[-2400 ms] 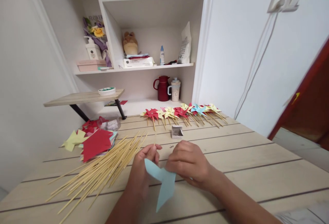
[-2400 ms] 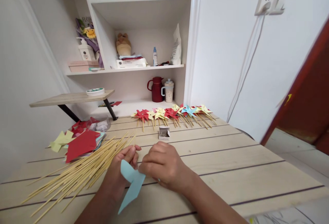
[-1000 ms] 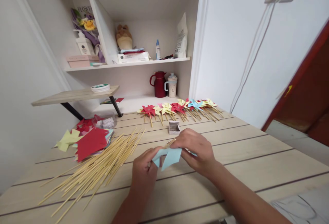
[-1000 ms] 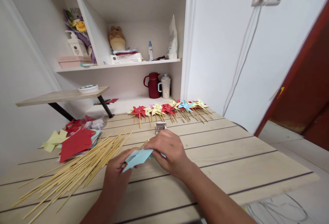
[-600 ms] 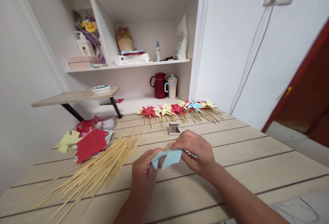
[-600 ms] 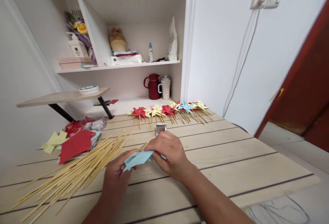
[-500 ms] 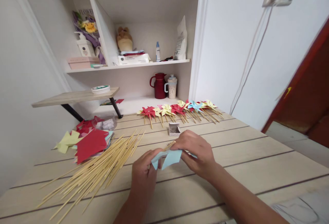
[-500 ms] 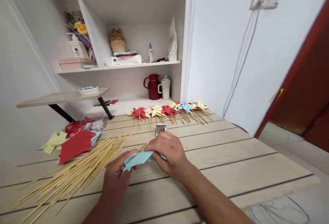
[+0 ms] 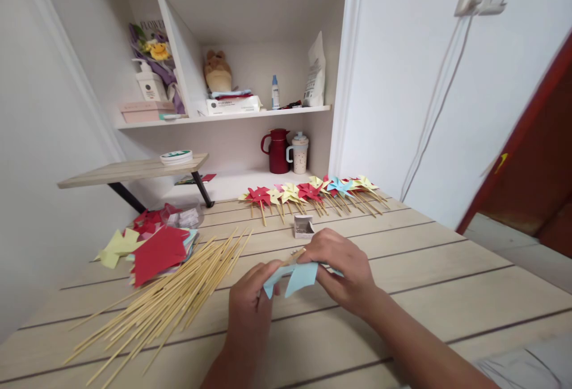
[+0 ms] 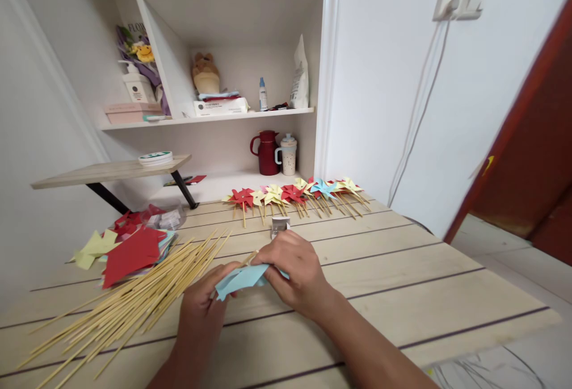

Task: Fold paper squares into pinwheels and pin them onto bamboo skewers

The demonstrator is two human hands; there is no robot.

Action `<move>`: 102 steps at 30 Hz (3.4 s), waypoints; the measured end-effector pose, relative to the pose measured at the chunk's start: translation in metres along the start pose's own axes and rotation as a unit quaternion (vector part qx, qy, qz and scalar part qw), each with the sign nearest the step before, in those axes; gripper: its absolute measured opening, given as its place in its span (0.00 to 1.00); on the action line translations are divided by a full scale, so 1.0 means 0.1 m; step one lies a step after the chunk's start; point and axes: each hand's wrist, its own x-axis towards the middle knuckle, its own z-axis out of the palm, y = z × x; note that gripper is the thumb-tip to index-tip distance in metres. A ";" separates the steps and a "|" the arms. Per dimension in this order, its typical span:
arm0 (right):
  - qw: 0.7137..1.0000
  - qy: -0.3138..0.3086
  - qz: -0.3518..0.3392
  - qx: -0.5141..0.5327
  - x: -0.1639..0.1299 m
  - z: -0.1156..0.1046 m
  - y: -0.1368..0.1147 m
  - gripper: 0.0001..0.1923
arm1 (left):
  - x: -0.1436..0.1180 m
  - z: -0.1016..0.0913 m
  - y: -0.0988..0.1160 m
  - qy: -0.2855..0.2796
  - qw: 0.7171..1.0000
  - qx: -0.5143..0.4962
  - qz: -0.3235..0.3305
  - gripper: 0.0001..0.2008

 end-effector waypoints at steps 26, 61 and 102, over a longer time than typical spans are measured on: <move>0.999 -0.006 0.043 0.019 -0.01 0.02 -0.02 0.07 | -0.02 -0.02 -0.05 0.048 0.980 0.152 0.120 0.16; 0.996 0.082 0.017 0.031 -0.04 0.06 -0.06 0.24 | 0.06 -0.11 0.12 0.107 0.901 0.332 0.257 0.11; 0.895 0.127 0.393 0.168 -0.14 0.14 0.33 0.17 | 0.11 0.14 -0.20 0.027 0.843 -0.344 -0.414 0.20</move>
